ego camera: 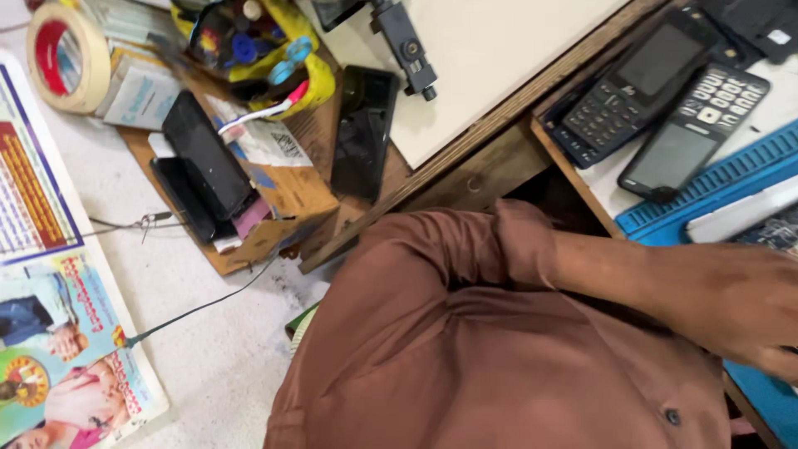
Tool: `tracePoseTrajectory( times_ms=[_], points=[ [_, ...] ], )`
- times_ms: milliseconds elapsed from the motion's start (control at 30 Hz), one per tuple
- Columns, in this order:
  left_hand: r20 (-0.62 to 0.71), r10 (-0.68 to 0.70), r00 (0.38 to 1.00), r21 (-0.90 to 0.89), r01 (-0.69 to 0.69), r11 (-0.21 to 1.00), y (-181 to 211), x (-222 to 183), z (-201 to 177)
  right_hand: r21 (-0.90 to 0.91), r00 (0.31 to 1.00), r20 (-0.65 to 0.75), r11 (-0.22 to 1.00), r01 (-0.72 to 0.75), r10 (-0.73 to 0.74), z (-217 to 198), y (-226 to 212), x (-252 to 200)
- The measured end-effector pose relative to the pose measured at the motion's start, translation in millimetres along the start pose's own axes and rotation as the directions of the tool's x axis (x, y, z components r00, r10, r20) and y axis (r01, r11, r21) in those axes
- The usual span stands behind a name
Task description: The person is repairing a disassembled mobile phone. They use a soldering iron to work on the internal circuit board, focusing on specific connection points and components.
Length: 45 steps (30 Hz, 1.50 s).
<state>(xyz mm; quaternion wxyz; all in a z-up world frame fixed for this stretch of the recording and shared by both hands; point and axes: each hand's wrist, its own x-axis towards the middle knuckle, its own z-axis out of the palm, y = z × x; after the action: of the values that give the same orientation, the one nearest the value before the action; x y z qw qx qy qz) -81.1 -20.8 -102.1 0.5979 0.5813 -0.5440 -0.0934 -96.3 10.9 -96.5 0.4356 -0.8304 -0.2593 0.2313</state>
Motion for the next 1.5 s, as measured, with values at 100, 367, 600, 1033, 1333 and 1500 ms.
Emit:
tracePoseTrajectory(
  times_ms=[100,367,600,1033,1333,1500],
  points=[
    [-0.048,-0.092,0.995,-0.078,0.088,0.993,-19.1,-8.6,37.9,-0.067,0.993,0.121,0.998,0.009,-0.001,6.2,-8.8,26.5],
    [0.035,-0.278,0.960,-0.221,0.278,0.935,-81.0,-11.8,97.9,0.046,0.993,0.106,0.998,0.046,-0.051,36.1,17.2,38.6],
    [0.122,-0.504,0.855,-0.899,0.310,0.308,-11.7,11.5,3.2,0.278,0.356,-0.885,0.954,-0.111,0.299,-21.6,-0.9,-212.9],
    [0.350,-0.574,0.741,-0.898,0.440,0.020,9.3,27.0,-56.6,0.029,0.220,-0.972,0.967,-0.255,0.087,-60.4,-40.7,-212.4],
    [0.407,-0.491,0.770,-0.893,0.224,-0.389,-10.2,11.9,-57.3,-0.159,0.442,-0.882,0.780,-0.605,0.163,-84.9,-37.3,-183.5],
    [0.476,-0.415,0.776,-0.786,0.163,-0.597,-16.9,1.0,-60.6,-0.148,0.397,-0.904,0.757,-0.636,0.157,-85.2,-27.3,-191.0]
  ],
)
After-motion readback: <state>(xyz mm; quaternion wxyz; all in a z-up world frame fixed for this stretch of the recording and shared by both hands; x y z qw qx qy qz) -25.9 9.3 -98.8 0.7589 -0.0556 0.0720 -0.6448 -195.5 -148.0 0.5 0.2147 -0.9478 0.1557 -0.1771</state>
